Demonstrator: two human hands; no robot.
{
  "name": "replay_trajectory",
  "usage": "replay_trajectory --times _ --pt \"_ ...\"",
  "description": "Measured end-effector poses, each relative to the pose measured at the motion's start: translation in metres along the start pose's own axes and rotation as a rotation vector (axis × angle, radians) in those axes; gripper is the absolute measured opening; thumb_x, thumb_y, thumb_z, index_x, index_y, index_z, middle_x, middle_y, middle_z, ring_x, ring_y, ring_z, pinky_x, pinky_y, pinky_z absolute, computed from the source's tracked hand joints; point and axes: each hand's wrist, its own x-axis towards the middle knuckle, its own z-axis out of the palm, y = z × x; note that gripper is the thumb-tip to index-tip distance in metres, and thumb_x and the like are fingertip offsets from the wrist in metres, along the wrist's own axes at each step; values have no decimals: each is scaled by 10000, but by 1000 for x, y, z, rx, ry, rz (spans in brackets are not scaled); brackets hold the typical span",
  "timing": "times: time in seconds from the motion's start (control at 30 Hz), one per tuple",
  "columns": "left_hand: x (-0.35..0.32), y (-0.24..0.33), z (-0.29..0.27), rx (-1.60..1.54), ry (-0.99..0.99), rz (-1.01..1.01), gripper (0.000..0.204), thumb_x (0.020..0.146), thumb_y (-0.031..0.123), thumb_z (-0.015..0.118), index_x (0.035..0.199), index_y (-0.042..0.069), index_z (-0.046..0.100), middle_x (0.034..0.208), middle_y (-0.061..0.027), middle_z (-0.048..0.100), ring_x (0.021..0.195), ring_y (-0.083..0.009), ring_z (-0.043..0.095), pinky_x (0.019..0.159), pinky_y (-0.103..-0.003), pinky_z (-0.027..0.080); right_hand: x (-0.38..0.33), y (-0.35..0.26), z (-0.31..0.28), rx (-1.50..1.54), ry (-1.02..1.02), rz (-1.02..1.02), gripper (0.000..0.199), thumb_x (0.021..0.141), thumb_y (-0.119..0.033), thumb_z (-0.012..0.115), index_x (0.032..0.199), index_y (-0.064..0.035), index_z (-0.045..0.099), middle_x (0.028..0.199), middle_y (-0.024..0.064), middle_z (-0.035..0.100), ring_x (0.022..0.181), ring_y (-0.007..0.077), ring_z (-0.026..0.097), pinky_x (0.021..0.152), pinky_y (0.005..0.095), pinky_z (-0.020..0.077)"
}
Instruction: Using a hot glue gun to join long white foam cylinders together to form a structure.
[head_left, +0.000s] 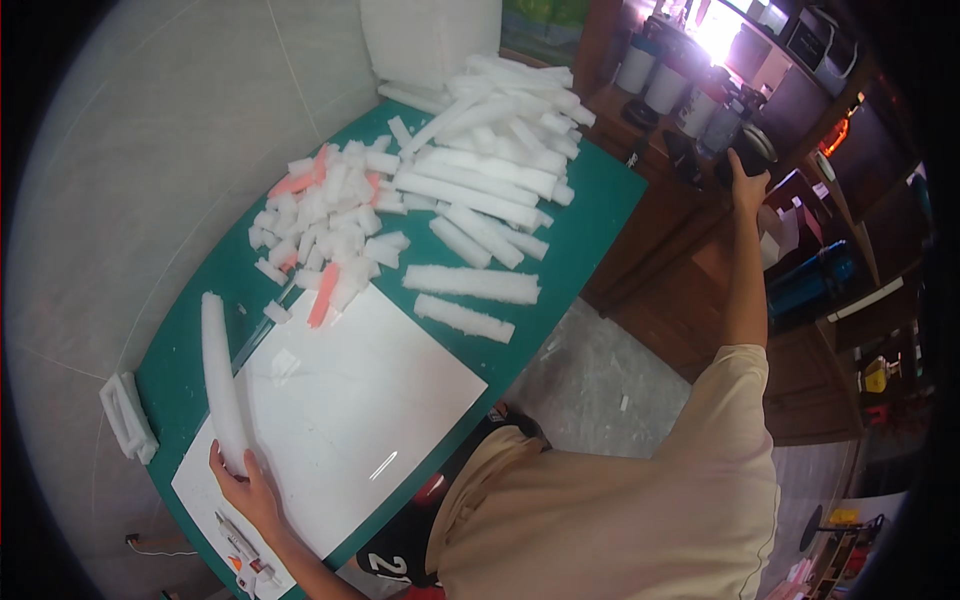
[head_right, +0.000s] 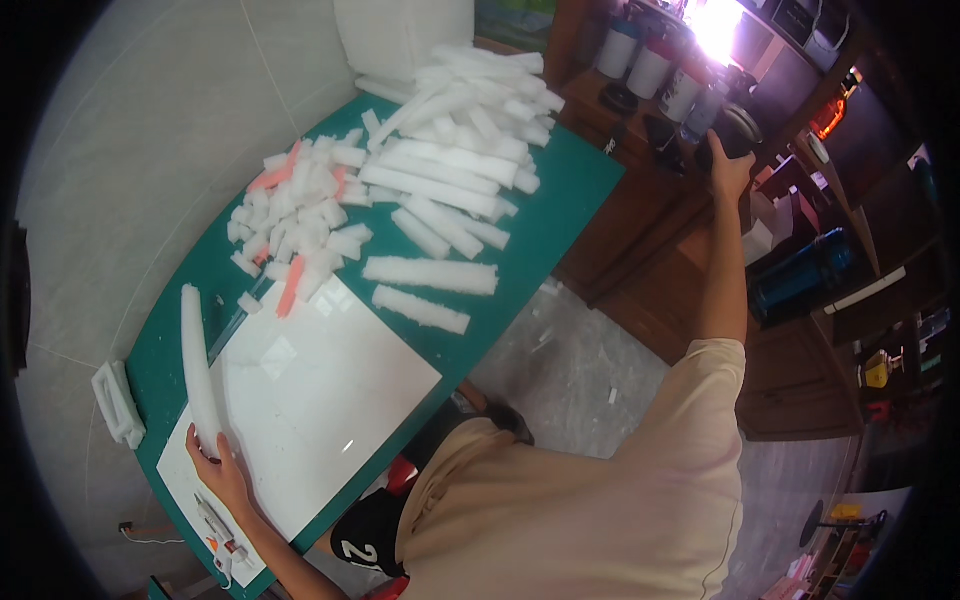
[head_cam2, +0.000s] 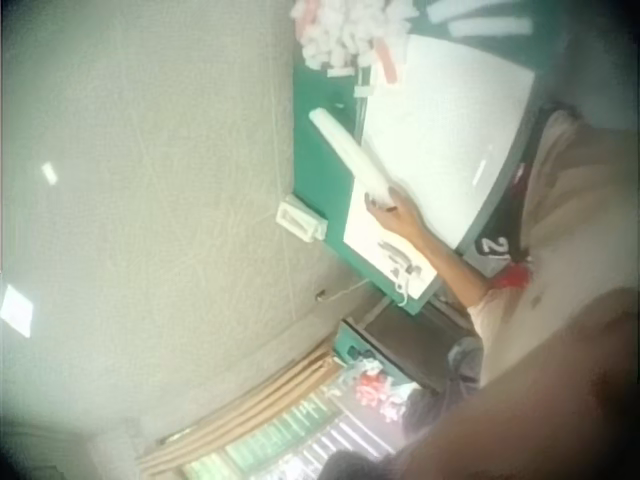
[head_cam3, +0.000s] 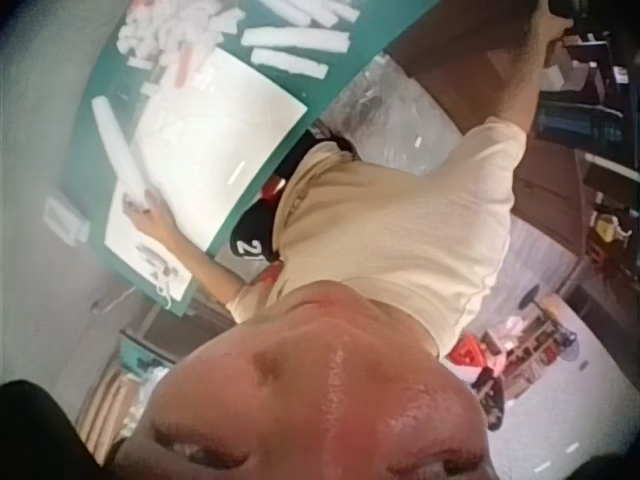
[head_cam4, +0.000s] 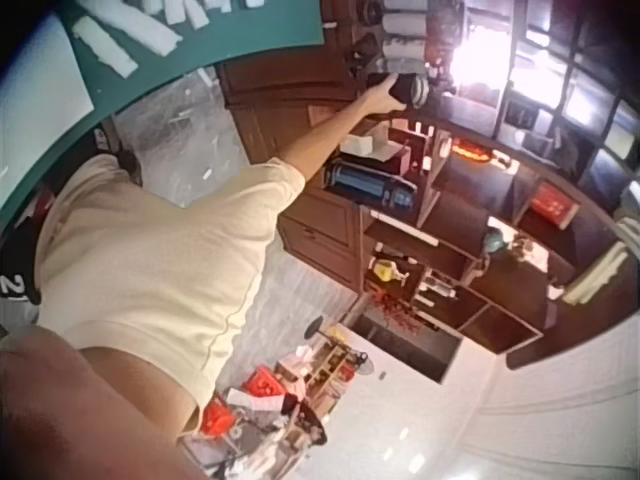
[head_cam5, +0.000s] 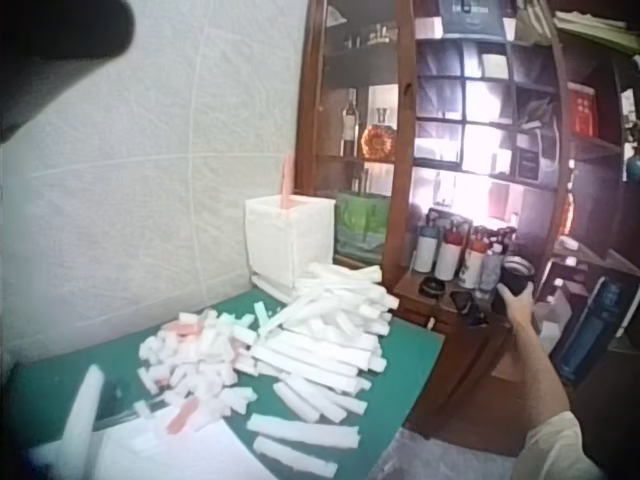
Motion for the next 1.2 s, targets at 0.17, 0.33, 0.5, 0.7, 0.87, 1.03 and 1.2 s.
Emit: replay_trajectory --times 0.17,0.33,0.5,0.7,0.87,1.03,1.2 --pt "2 -1 4 -26 9 -12 515 881 138 620 1357 30 456 1153 -140 589 772 -161 564 680 -271 455 25 33 31 -22 -44 35 1157 625 -615 803 1360 136 319 1295 330 511 1233 408 511 1051 408 386" --pt "4 -3 6 -5 4 -19 513 884 137 621 1357 28 454 1155 -145 587 800 -172 574 700 -275 460 39 52 46 -80 -15 49 1148 628 -623 801 1342 139 326 1281 334 519 1221 417 518 1044 410 395" --pt "6 -1 10 -2 -23 -27 509 885 129 619 1354 20 453 1184 -164 575 898 -213 590 760 -298 472 53 77 62 -82 8 32 1188 620 -657 791 1341 154 306 1288 349 500 1236 419 504 1048 405 391" --pt "1 -11 5 -157 14 -17 518 837 25 599 1329 -49 453 1261 -171 535 1157 -252 534 1021 -357 401 71 107 97 -404 -40 75 1269 587 -899 574 1193 206 429 1110 352 593 1066 419 620 880 411 517" --pt "7 -3 10 103 112 182 522 788 139 686 1274 17 541 1101 -120 628 809 -178 575 654 -294 471 102 143 91 -299 -34 257 1201 495 -884 658 1093 154 572 1079 300 640 989 405 656 825 423 558" --pt "-2 20 -6 75 8 -49 555 789 217 704 1277 28 521 1118 -164 621 769 -231 599 728 -334 482 128 164 117 -244 -31 133 1200 502 -802 743 1175 170 536 1189 312 593 1111 413 594 973 449 474" --pt "-2 12 -3 75 22 -10 565 795 247 700 1279 23 515 1154 -182 612 851 -277 616 762 -343 489 158 176 118 -370 -117 88 1041 552 -757 754 1130 101 633 1156 255 640 1070 400 615 959 439 477"
